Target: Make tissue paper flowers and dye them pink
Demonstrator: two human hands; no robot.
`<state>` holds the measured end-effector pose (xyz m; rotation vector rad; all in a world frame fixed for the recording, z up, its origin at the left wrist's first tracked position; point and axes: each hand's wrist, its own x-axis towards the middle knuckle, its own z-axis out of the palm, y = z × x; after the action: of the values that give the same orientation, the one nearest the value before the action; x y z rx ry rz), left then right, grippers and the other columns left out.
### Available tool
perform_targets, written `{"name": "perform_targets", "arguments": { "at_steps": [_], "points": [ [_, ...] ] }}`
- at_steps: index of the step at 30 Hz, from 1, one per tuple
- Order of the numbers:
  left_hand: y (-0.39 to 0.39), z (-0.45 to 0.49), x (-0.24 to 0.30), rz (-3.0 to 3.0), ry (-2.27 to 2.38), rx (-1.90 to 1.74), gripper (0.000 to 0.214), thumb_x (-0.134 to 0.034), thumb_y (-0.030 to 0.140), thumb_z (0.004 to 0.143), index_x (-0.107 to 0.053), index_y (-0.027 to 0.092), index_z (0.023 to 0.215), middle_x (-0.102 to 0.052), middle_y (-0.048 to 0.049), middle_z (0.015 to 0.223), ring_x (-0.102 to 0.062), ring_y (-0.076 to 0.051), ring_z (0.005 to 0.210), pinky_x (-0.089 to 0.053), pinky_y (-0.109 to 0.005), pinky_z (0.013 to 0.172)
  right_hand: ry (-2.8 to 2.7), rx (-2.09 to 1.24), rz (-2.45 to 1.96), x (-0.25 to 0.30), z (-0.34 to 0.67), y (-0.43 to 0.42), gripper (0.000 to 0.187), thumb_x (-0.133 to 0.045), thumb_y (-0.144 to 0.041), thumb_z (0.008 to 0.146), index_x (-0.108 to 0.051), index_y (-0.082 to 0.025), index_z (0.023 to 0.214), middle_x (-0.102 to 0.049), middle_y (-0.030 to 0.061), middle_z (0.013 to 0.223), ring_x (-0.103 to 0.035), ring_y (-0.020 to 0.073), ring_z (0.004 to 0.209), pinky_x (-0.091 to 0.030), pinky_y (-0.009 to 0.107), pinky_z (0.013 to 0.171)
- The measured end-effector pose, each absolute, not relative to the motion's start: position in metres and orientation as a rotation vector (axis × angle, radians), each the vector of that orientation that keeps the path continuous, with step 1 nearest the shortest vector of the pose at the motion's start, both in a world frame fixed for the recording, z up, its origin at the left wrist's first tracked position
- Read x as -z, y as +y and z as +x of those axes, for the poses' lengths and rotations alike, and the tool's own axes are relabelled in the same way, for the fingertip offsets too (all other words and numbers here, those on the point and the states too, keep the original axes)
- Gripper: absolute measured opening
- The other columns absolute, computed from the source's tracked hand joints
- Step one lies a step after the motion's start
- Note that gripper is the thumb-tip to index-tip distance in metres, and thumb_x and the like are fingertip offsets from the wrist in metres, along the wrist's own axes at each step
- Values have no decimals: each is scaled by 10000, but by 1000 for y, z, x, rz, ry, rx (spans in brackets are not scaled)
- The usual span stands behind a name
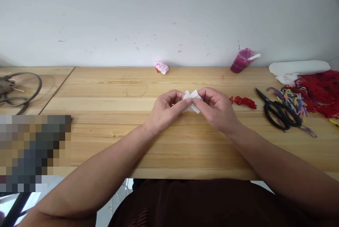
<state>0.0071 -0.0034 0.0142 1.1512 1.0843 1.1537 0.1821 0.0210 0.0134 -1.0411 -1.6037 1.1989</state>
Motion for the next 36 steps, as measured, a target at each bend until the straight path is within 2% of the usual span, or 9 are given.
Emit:
{"name": "perform_targets", "arguments": {
  "at_steps": [9, 23, 29, 36],
  "points": [
    [0, 6, -8, 965, 1033, -1134, 245, -796, 376, 779, -658, 173, 788, -651, 5, 716, -549, -114, 622, -419, -259, 617, -1592, -1293, -1005, -16, 181, 20, 134, -694, -281, 876, -643, -194, 789, -601, -15, 711, -495, 123, 653, -386, 288, 598],
    [-2, 6, -12, 1039, 1063, -1131, 235, -775, 362, 801, -653, 162, 781, -652, 0, 714, -531, -112, 633, -392, -262, 620, -1569, -1340, -1022, -19, 183, 21, 167, -699, -321, 860, -645, -190, 772, -616, -4, 707, -522, 133, 665, -421, 297, 620],
    [-1, 6, -8, 1052, 1047, -1128, 220, -770, 352, 812, -646, 172, 787, -640, 12, 722, -528, -109, 643, -400, -266, 635, -1560, -1302, -1047, -16, 183, 21, 162, -730, -310, 838, -647, -185, 775, -602, -15, 693, -489, 118, 631, -378, 286, 576],
    [-3, 6, -15, 1133, 1132, -1100, 238, -770, 377, 798, -663, 164, 799, -661, -5, 731, -554, -125, 656, -422, -269, 628, -1560, -1289, -1040, -16, 182, 21, 171, -727, -293, 842, -633, -190, 743, -601, -16, 686, -498, 123, 645, -388, 293, 592]
  ]
}}
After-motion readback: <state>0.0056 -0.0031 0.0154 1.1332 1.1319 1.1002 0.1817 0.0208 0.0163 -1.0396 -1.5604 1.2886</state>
